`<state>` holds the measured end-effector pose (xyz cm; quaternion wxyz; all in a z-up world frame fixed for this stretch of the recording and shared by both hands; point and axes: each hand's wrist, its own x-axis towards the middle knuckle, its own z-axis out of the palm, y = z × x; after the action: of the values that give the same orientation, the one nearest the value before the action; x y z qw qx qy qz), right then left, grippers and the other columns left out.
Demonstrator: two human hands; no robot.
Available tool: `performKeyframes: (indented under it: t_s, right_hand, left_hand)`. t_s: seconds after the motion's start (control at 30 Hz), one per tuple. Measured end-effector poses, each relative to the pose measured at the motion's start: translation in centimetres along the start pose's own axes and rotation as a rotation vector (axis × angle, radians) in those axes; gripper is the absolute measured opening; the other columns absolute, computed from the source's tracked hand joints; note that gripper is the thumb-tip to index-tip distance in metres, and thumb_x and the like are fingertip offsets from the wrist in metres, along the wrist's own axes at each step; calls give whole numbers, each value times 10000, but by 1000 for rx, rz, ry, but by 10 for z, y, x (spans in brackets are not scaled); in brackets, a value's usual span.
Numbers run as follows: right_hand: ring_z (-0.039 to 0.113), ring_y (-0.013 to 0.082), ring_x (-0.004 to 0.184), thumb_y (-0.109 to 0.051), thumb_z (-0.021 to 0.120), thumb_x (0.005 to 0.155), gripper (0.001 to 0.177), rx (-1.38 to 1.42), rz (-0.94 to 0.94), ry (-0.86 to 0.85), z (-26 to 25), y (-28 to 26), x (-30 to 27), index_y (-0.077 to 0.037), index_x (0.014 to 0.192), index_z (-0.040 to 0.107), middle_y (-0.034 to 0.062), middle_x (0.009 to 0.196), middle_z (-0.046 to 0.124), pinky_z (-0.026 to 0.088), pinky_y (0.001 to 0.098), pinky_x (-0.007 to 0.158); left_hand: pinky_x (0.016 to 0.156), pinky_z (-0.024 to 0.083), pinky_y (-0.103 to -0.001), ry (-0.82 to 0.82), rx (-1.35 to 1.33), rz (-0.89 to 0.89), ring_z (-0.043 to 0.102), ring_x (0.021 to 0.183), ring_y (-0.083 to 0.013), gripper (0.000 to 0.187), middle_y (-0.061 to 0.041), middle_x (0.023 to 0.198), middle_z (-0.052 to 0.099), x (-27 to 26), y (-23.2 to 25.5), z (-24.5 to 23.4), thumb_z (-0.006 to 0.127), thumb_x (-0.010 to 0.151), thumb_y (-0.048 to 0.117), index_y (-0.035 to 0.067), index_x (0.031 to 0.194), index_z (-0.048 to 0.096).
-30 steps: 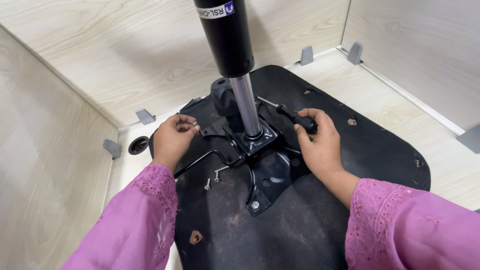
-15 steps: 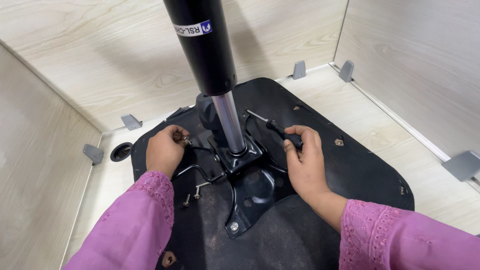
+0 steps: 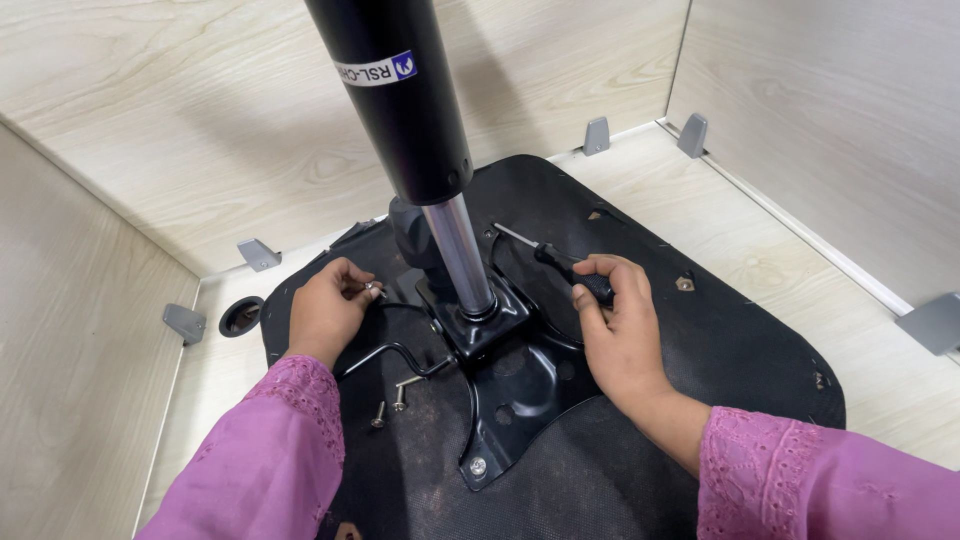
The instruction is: The person uses a screwdriver to tighten screws on the underside of an office chair seat, securing the central gas-lift mechanism. They reposition the seat and continue fastening additional screws to complete the assembly.
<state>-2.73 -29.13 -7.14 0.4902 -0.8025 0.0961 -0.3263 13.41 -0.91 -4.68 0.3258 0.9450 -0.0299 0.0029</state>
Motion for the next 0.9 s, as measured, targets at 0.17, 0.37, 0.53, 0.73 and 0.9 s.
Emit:
performKeyframes:
  t_s: [0.17, 0.37, 0.53, 0.73, 0.9]
  right_hand:
    - [650, 180, 1021, -84, 663, 934, 210, 40, 28, -26, -2, -5, -3, -53, 1137, 618, 96, 1263, 562, 599, 270, 736]
    - [656, 183, 1057, -80, 677, 923, 205, 48, -9, -7, -2, -8, -4, -48, 1119, 625, 92, 1251, 585, 597, 277, 737]
    - [655, 181, 1065, -86, 687, 923, 207, 26, -10, -21, -2, -8, -3, -52, 1119, 630, 89, 1247, 591, 594, 282, 742]
    - [659, 182, 1030, -96, 688, 923, 204, 25, 18, -25, -2, -7, -2, -55, 1116, 633, 85, 1246, 592, 596, 283, 744]
    - [658, 162, 1029, -97, 695, 921, 206, 39, -2, -19, -1, -6, -2, -56, 1113, 634, 85, 1229, 591, 601, 274, 752]
  left_hand:
    - [868, 562, -329, 17, 109, 68, 749, 1012, -157, 101, 19, 1050, 797, -5, 10, -3, 747, 890, 167, 119, 972, 716]
    - [815, 553, -407, 13, 405, 204, 721, 988, -245, 123, -16, 1015, 781, -11, 24, -7, 698, 937, 185, 178, 1057, 725]
    - [831, 566, -374, -28, 440, 246, 742, 955, -229, 172, -7, 1007, 789, -8, 26, -2, 694, 919, 127, 198, 1071, 734]
    - [865, 573, -319, 14, 82, 87, 763, 980, -160, 122, 6, 1035, 799, -7, 14, 0, 756, 877, 159, 108, 983, 723]
    - [896, 563, -318, 15, 53, 12, 754, 1010, -156, 115, 5, 1054, 799, -6, 11, 1, 742, 908, 179, 101, 990, 721]
